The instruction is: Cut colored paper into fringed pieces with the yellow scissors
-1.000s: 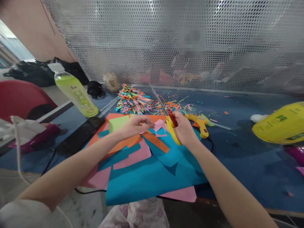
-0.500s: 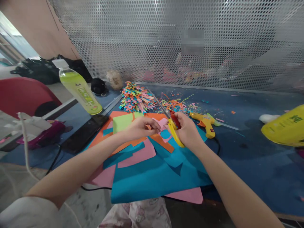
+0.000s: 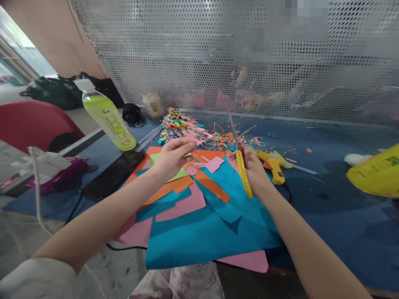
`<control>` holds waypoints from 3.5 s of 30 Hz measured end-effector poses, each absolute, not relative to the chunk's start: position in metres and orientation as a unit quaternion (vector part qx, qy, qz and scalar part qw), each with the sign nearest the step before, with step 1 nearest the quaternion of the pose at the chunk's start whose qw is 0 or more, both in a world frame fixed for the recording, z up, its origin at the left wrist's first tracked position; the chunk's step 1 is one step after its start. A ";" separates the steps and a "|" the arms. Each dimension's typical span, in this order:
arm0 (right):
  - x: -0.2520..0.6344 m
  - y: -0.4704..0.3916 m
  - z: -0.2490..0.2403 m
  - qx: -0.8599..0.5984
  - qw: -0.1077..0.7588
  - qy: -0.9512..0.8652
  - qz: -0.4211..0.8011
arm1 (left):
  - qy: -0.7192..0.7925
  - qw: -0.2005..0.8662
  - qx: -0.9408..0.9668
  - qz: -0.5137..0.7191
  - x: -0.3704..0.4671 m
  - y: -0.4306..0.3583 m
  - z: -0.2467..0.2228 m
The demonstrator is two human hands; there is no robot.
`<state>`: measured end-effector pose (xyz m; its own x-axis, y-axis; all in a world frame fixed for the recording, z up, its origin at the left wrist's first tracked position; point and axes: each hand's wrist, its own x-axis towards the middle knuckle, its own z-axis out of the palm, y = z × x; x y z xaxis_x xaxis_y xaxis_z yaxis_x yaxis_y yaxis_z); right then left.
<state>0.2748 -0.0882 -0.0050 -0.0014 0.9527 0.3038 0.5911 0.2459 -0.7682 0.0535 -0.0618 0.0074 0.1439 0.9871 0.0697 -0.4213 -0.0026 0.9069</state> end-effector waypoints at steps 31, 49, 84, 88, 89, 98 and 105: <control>0.256 -0.108 0.004 -0.524 0.258 -0.734 0.346 | 0.237 0.534 0.508 0.634 0.065 -0.070 0.004; 0.254 -0.107 0.004 -0.528 0.260 -0.737 0.332 | 0.224 0.517 0.505 0.654 0.067 -0.067 -0.002; 0.254 -0.107 0.006 -0.563 0.243 -0.720 0.325 | 0.248 0.518 0.506 0.643 0.066 -0.068 -0.001; 0.254 -0.108 0.007 -0.558 0.239 -0.726 0.322 | 0.258 0.517 0.506 0.641 0.065 -0.068 -0.001; 0.254 -0.108 0.007 -0.557 0.239 -0.727 0.324 | 0.260 0.516 0.507 0.640 0.065 -0.068 -0.001; 0.256 -0.106 0.003 -0.558 0.247 -0.725 0.319 | 0.252 0.521 0.499 0.645 0.066 -0.067 -0.002; 0.255 -0.107 0.005 -0.560 0.251 -0.720 0.324 | 0.250 0.524 0.500 0.643 0.066 -0.066 -0.003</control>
<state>0.2550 -0.1073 0.0050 -0.2459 0.9693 -0.0011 0.6437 0.1625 -0.7478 0.0664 -0.0661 -0.0032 0.0486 0.9231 0.3814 -0.4233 -0.3269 0.8450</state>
